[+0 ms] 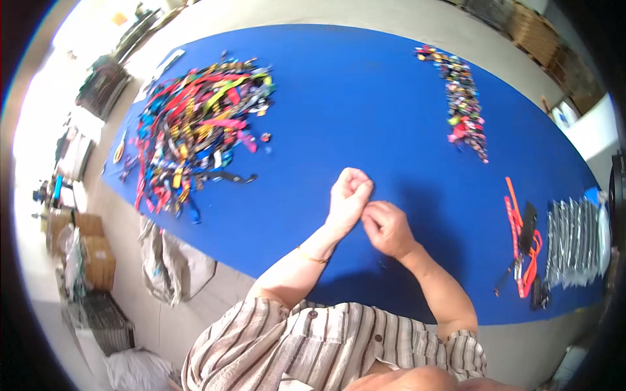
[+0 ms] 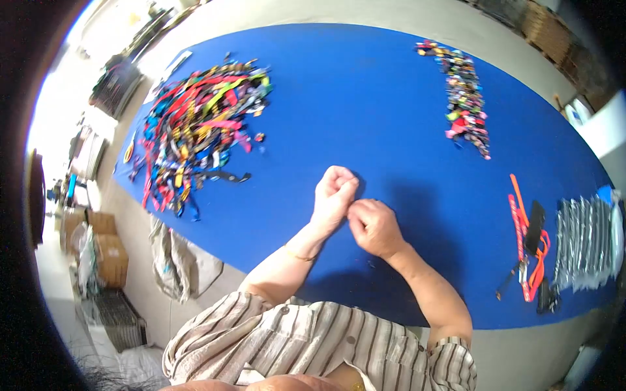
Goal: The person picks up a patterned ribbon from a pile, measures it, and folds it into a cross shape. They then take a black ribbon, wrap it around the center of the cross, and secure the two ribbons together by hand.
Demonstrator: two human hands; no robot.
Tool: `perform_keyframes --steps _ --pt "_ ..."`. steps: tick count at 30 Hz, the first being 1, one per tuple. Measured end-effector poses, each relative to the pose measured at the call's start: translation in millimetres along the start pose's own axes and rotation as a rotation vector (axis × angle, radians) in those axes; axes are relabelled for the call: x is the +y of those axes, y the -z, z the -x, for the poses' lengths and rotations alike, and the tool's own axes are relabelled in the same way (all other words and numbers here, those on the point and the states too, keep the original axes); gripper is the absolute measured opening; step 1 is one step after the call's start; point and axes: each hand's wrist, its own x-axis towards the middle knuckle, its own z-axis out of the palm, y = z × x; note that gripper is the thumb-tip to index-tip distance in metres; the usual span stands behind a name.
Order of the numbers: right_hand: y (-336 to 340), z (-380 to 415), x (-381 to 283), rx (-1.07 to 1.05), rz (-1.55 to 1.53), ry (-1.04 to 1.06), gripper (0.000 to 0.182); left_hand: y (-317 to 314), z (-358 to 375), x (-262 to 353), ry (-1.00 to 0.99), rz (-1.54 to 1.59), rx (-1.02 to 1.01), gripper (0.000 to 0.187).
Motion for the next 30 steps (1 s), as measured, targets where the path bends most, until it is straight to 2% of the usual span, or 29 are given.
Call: perform_keyframes --steps 3,6,8,10,12,14,15,16,18,19,22,23,26,29,30 --pt "-14 -25 6 -0.061 0.015 -0.018 0.004 10 -12 6 -0.050 0.083 0.091 0.007" --pt "-26 -31 12 -0.019 -0.036 -0.089 0.008 27 -18 41 0.102 -0.042 0.116 0.007" --pt "-20 -31 12 -0.007 -0.102 -0.129 0.010 51 -28 43 0.015 -0.169 0.114 0.007" --pt "-17 -26 17 -0.042 -0.147 -0.171 0.012 81 -43 41 -0.133 -0.361 0.217 0.007" --pt "-11 -26 17 -0.062 -0.218 -0.236 0.011 117 -58 43 -0.386 -0.685 0.343 0.009" --pt "-9 -26 16 -0.066 -0.234 -0.230 0.011 144 -63 62 -0.439 -0.923 0.498 0.010" --pt "-8 -27 17 -0.068 -0.243 -0.226 0.011 144 -60 82 -0.400 -1.127 0.579 0.013" --pt "-8 -27 19 -0.069 -0.251 -0.218 0.011 154 -61 91 -0.373 -1.313 0.609 0.023" --pt "-8 -25 20 -0.070 -0.268 -0.203 0.011 167 -65 94 -0.400 -1.552 0.682 0.031" --pt "-8 -25 20 -0.072 -0.286 -0.209 0.011 170 -66 96 -0.243 -1.587 0.655 0.036" --pt "-4 -25 19 -0.069 -0.314 -0.224 0.011 188 -78 82 -0.087 -1.673 0.610 0.035" --pt "-5 -24 19 -0.067 -0.315 -0.229 0.010 193 -81 79 -0.061 -1.682 0.616 0.029" --pt "-7 -22 22 -0.051 -0.293 -0.212 0.010 207 -89 71 -0.088 -1.692 0.646 0.026" --pt "-9 -20 24 -0.037 -0.279 -0.199 0.010 174 -74 76 -0.118 -1.776 0.559 0.023" --pt "-10 -19 24 -0.037 -0.278 -0.196 0.010 166 -69 72 -0.195 -1.770 0.525 0.022"
